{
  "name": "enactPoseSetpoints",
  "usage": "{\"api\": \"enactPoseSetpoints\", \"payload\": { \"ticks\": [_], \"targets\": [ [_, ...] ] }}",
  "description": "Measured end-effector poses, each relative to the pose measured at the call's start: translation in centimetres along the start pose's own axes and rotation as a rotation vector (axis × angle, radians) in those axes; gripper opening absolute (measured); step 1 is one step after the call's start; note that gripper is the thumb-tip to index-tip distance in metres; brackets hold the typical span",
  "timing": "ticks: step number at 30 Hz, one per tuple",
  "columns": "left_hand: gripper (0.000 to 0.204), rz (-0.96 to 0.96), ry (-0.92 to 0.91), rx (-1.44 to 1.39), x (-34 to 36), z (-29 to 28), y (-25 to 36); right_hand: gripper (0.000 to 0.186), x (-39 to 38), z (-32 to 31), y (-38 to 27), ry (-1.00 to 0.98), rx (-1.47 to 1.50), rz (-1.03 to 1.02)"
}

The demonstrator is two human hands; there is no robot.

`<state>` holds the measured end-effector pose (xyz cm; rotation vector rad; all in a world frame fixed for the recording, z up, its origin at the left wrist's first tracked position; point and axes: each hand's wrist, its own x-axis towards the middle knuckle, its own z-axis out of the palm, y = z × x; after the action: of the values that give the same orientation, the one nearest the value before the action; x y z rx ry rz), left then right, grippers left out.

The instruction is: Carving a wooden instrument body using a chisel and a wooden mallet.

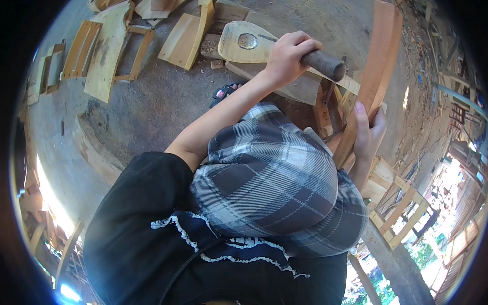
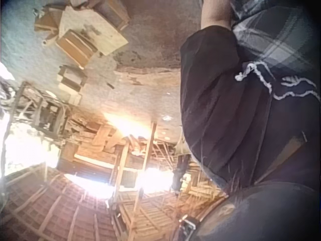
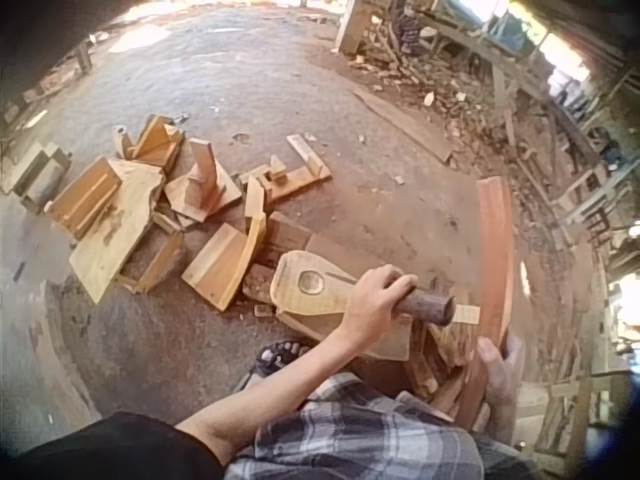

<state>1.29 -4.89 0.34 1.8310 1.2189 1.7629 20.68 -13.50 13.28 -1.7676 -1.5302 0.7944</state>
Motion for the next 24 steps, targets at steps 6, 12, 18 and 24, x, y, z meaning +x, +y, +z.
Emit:
{"api": "enactPoseSetpoints", "payload": {
  "ticks": [6,12,18,24],
  "targets": [
    [0.035,0.015,0.005,-0.025,1.1,-1.5,0.9,0.043,0.4,-0.1,0.3,0.062,0.059,0.009],
    [0.037,-0.301,0.089,0.275,2.5,-8.4,-4.9,0.044,0.7,1.0,0.4,-0.091,-0.048,0.067],
    [0.051,-1.065,-0.203,0.259,3.0,-16.5,-8.5,0.045,1.8,1.3,8.9,-0.054,0.098,0.286],
    [0.049,-1.184,-0.113,-0.006,0.5,-13.9,-10.3,0.06,3.5,1.5,17.6,0.294,0.651,0.566]
  ]
}}
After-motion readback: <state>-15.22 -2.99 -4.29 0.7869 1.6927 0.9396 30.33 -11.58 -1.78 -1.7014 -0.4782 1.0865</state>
